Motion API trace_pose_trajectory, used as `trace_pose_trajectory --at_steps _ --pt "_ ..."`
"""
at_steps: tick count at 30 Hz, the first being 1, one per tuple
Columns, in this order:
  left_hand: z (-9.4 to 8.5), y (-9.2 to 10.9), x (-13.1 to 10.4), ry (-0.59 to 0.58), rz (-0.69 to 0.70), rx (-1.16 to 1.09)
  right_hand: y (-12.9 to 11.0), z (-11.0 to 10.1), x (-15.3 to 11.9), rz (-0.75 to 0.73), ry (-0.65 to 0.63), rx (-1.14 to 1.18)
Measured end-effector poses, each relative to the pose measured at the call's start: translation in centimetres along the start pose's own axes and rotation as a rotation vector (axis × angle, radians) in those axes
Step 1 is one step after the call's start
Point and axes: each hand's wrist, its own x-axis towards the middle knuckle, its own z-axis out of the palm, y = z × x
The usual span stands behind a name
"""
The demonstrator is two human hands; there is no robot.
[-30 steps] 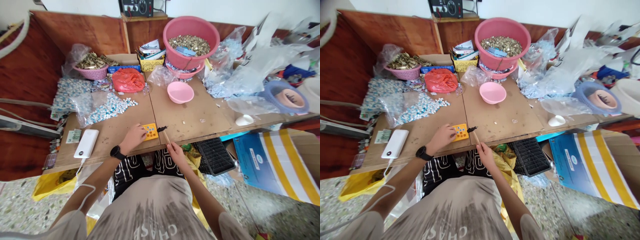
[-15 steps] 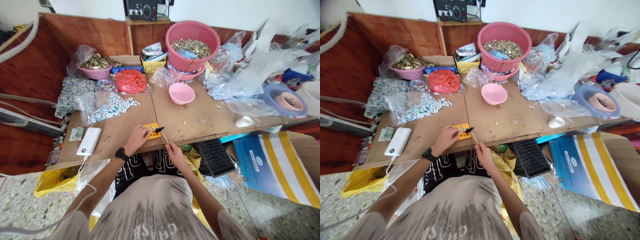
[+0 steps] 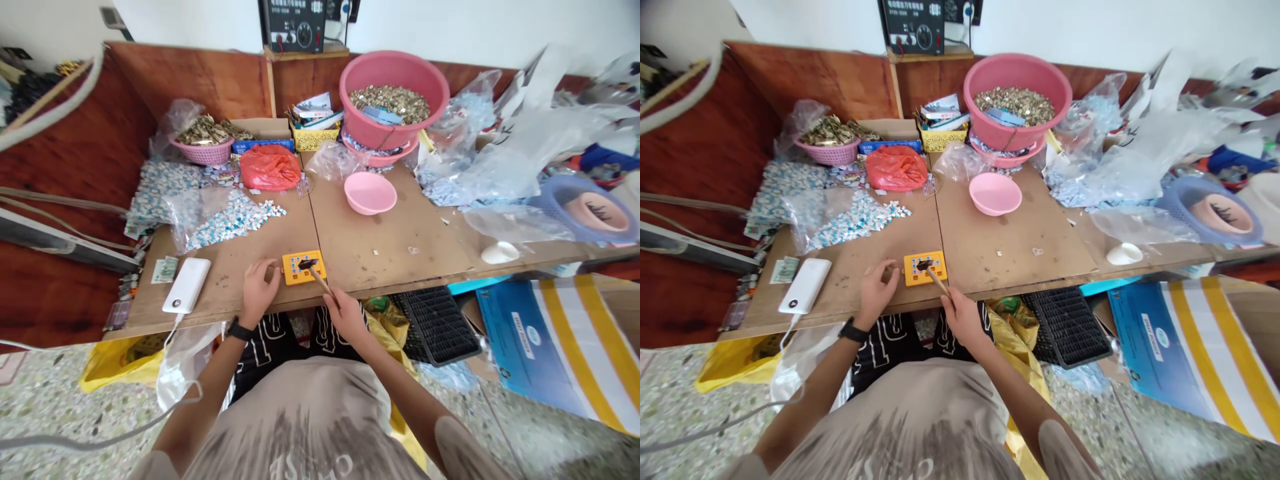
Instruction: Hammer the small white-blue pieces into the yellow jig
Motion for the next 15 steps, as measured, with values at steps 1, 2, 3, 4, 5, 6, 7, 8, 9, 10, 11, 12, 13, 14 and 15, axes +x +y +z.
trace_pose_trajectory --at_steps 1,2,3,4,5,6,7,8,9,10,11,12,13,14,15 --pt "0.1 -0.2 1.0 0.005 -0.024 0.007 0.2 0.0 0.0 0.001 0.002 0.007" --pt "0.2 -0.3 2.3 0.003 -0.053 0.015 0.3 -0.1 0.0 0.002 -0.004 0.006" --pt "0.3 -0.4 3.8 -0.008 -0.086 0.024 0.4 -0.2 0.0 0.003 -0.013 0.002" --pt "0.6 -0.5 5.5 -0.024 -0.115 0.032 0.5 -0.3 0.0 0.004 -0.023 0.0" --pt "0.9 -0.5 7.4 -0.041 -0.136 0.042 0.5 -0.4 0.0 0.007 -0.025 0.007" --pt "1.2 -0.5 9.4 -0.054 -0.141 0.055 0.6 -0.6 0.0 0.014 -0.017 0.026" --pt "1.6 -0.5 11.3 -0.058 -0.133 0.077 0.7 -0.8 0.0 0.028 0.004 0.054" --pt "2.0 -0.6 13.2 -0.053 -0.118 0.108 0.9 -1.1 0.0 0.048 0.035 0.086" --pt "2.4 -0.6 15.0 -0.038 -0.104 0.148 1.1 -1.4 0.1 0.07 0.069 0.117" --pt "2.7 -0.7 16.6 -0.02 -0.091 0.19 1.3 -1.7 0.2 0.091 0.104 0.145" --pt "3.1 -0.8 18.0 -0.008 -0.081 0.232 1.7 -2.0 0.4 0.11 0.136 0.169" --pt "3.5 -0.9 19.1 -0.004 -0.073 0.27 2.1 -2.2 0.6 0.127 0.163 0.189" --pt "3.8 -1.0 20.1 -0.012 -0.066 0.302 2.6 -2.5 0.8 0.143 0.188 0.207" --pt "4.1 -1.1 20.8 -0.03 -0.06 0.327 3.1 -2.7 1.1 0.162 0.21 0.228" --pt "4.3 -1.3 21.3 -0.052 -0.06 0.348 3.6 -2.8 1.3 0.184 0.232 0.256"
